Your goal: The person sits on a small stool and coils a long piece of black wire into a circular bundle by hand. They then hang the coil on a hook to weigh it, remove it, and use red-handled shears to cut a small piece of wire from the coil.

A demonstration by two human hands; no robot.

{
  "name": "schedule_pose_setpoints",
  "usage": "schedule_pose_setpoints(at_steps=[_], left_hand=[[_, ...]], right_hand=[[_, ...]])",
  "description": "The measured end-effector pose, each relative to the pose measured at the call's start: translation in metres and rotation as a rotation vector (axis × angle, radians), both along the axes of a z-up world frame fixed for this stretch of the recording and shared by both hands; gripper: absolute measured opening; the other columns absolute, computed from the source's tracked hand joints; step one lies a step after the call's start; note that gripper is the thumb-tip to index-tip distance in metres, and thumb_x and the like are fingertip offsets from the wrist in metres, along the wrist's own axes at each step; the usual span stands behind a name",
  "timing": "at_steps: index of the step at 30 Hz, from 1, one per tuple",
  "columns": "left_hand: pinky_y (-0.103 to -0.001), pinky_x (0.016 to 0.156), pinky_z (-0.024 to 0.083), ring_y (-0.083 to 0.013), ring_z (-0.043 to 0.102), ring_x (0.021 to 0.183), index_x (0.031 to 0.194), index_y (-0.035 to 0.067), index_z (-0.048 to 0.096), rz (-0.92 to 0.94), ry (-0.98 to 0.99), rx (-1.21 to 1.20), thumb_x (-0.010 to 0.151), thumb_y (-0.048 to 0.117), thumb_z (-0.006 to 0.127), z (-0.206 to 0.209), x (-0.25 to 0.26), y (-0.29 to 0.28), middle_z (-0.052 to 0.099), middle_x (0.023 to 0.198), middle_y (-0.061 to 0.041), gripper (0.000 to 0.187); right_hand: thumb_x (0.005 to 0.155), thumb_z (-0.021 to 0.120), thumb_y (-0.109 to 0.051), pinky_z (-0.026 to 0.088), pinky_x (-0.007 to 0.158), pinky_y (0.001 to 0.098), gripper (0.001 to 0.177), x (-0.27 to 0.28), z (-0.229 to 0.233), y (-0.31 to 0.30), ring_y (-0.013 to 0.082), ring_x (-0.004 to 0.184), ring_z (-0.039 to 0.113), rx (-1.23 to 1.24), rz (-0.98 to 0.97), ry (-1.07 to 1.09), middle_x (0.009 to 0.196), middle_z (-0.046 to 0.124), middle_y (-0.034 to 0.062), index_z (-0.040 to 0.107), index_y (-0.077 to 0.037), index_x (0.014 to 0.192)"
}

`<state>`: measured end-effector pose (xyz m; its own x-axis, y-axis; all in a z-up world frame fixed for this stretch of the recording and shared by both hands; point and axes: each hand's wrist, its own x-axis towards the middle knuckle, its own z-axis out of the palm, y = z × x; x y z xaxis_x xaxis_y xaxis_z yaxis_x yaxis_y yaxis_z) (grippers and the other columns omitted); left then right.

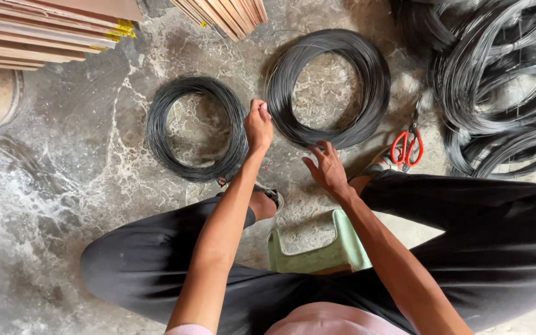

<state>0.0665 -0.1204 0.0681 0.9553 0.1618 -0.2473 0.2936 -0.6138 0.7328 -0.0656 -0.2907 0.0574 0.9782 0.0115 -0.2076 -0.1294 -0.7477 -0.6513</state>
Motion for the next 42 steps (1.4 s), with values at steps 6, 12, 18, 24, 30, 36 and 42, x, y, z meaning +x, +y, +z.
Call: schedule_pose_setpoints(at_steps=[6, 12, 18, 24, 30, 36, 42], left_hand=[[-0.033, 0.066, 0.044, -0.0235, 0.054, 0.068, 0.094, 0.014, 0.052, 0.140, -0.027, -0.138, 0.093, 0.020, 0.042, 0.007, 0.000, -0.004, 0.054, 0.073, -0.007, 0.011], [-0.044, 0.093, 0.036, -0.0323, 0.048, 0.108, 0.124, 0.007, 0.043, 0.190, 0.315, -0.108, 0.087, 0.048, 0.051, -0.040, -0.018, -0.002, 0.052, 0.112, -0.018, 0.055], [-0.029, 0.047, 0.054, -0.0174, 0.064, 0.050, 0.089, 0.014, 0.056, 0.226, 0.349, -0.021, 0.088, 0.018, 0.044, -0.041, -0.043, -0.013, 0.064, 0.060, -0.003, 0.013], [-0.022, 0.036, 0.050, -0.0145, 0.058, 0.043, 0.094, 0.008, 0.048, 0.366, 0.173, -0.130, 0.090, 0.014, 0.039, 0.014, -0.064, -0.024, 0.062, 0.067, -0.004, 0.011], [-0.020, 0.031, 0.047, -0.0152, 0.056, 0.040, 0.100, 0.007, 0.047, 0.452, 0.117, -0.227, 0.093, 0.017, 0.036, 0.038, -0.048, -0.026, 0.063, 0.071, -0.008, 0.016], [-0.022, 0.027, 0.047, -0.0184, 0.057, 0.037, 0.102, 0.002, 0.049, 0.459, 0.041, -0.371, 0.092, 0.016, 0.038, 0.032, -0.023, -0.020, 0.064, 0.070, -0.015, 0.020], [-0.022, 0.027, 0.047, -0.0198, 0.058, 0.039, 0.103, -0.002, 0.047, 0.409, 0.057, -0.455, 0.092, 0.015, 0.037, 0.045, -0.019, -0.025, 0.063, 0.070, -0.016, 0.023]], right_hand=[[0.084, 0.063, -0.024, 0.051, 0.063, 0.0359, 0.008, 0.011, -0.015, -0.010, 0.0272, 0.072, 0.061, 0.029, -0.021, -0.084, 0.074, 0.058, 0.0033, 0.067, -0.018, 0.089], [0.084, 0.064, -0.017, 0.050, 0.065, 0.0355, 0.010, 0.020, 0.007, -0.014, 0.0287, 0.072, 0.061, 0.107, -0.048, -0.094, 0.073, 0.061, 0.0078, 0.069, -0.013, 0.091], [0.086, 0.061, -0.024, 0.051, 0.065, 0.0405, 0.011, 0.028, 0.011, -0.009, 0.0308, 0.073, 0.062, 0.048, -0.083, 0.084, 0.075, 0.063, 0.0078, 0.069, -0.016, 0.090], [0.078, 0.060, -0.020, 0.052, 0.072, 0.0491, 0.026, 0.044, -0.022, 0.002, 0.0400, 0.080, 0.062, -0.004, -0.101, 0.321, 0.095, 0.061, 0.0114, 0.061, -0.018, 0.104], [0.079, 0.049, -0.015, 0.049, 0.067, 0.0536, 0.021, 0.035, 0.003, 0.003, 0.0456, 0.080, 0.057, 0.143, 0.054, -0.108, 0.100, 0.049, 0.0153, 0.056, -0.009, 0.098], [0.081, 0.059, -0.034, 0.039, 0.086, 0.0429, 0.020, 0.010, 0.026, -0.023, 0.0303, 0.098, 0.050, -0.178, 0.060, -0.313, 0.096, 0.052, 0.0074, 0.063, -0.014, 0.084], [0.080, 0.057, -0.009, 0.044, 0.064, 0.0355, 0.006, 0.018, 0.024, -0.046, 0.0279, 0.071, 0.053, -0.055, -0.417, -0.200, 0.082, 0.047, 0.0066, 0.061, -0.011, 0.084]])
